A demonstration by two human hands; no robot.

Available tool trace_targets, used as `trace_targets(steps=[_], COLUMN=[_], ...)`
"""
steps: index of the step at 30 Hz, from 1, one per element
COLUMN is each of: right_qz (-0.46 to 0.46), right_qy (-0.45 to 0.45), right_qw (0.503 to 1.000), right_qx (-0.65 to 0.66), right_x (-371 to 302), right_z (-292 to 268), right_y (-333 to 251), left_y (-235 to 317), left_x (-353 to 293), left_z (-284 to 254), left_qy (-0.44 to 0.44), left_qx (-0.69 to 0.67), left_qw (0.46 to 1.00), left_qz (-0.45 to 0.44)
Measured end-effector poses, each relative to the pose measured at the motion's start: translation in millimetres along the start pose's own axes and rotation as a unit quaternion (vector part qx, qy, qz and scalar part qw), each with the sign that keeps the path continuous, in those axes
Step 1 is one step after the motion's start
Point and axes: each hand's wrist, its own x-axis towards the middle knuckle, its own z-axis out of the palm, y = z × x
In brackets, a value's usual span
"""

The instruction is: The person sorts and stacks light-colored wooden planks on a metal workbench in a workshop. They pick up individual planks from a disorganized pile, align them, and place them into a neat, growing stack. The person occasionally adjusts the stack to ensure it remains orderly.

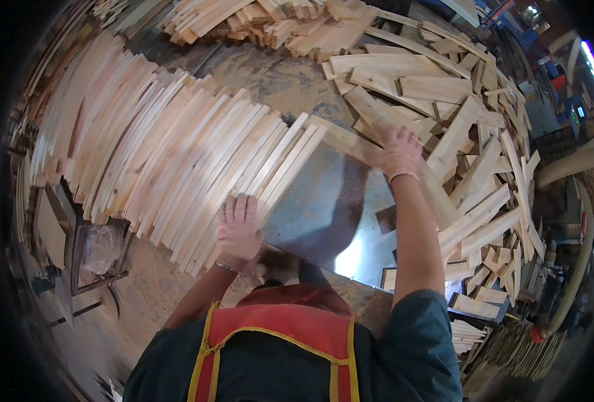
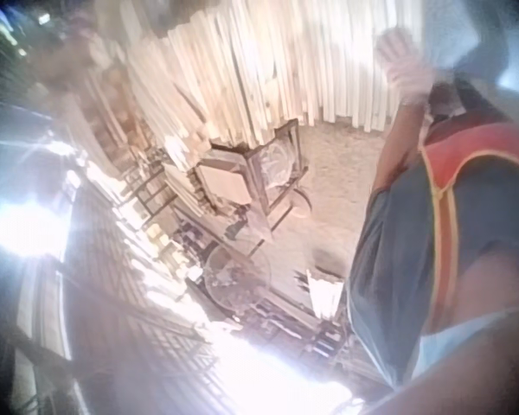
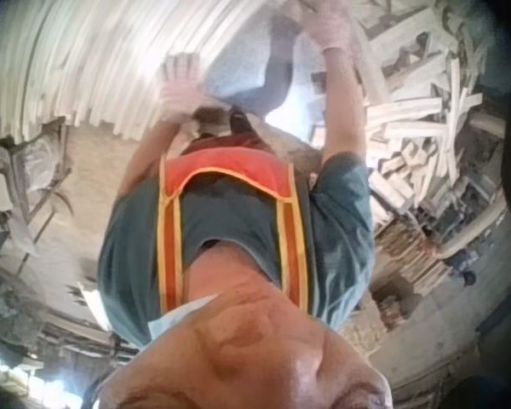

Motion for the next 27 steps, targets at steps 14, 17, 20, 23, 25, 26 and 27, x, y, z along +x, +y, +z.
trace_targets(steps=[14,17,20,23,25,26,27], right_qz=[-0.125,-0.080,-0.097,-0.084,-0.057,-0.042,-0.029], right_qy=[-0.202,-0.010,-0.072,-0.092,-0.167,-0.203,-0.167], right_qw=[0.784,0.963,0.974,0.982,0.968,0.957,0.963], right_qx=[0.574,0.257,0.194,0.142,0.179,0.201,0.207], right_x=[-53.2,1.5,22.7,17.0,3.4,-7.4,-22.2], right_z=[23.8,101.0,84.9,59.2,55.7,54.3,49.5], right_y=[-41.3,-16.5,-24.0,-29.5,-4.7,8.3,16.3], left_y=[76.0,75.7,58.9,34.4,21.5,18.5,16.9], left_x=[54.3,46.1,21.2,0.3,-4.5,-4.8,-8.0], left_z=[17.0,-3.3,0.4,25.3,33.5,34.4,33.6], left_qy=[-0.276,-0.179,-0.049,-0.006,-0.020,-0.032,-0.041], left_qx=[-0.466,-0.325,-0.103,-0.045,-0.041,-0.069,-0.093], left_qw=[0.792,0.911,0.993,0.999,0.999,0.996,0.993], left_qz=[-0.281,-0.183,-0.040,-0.017,-0.029,-0.036,-0.052])
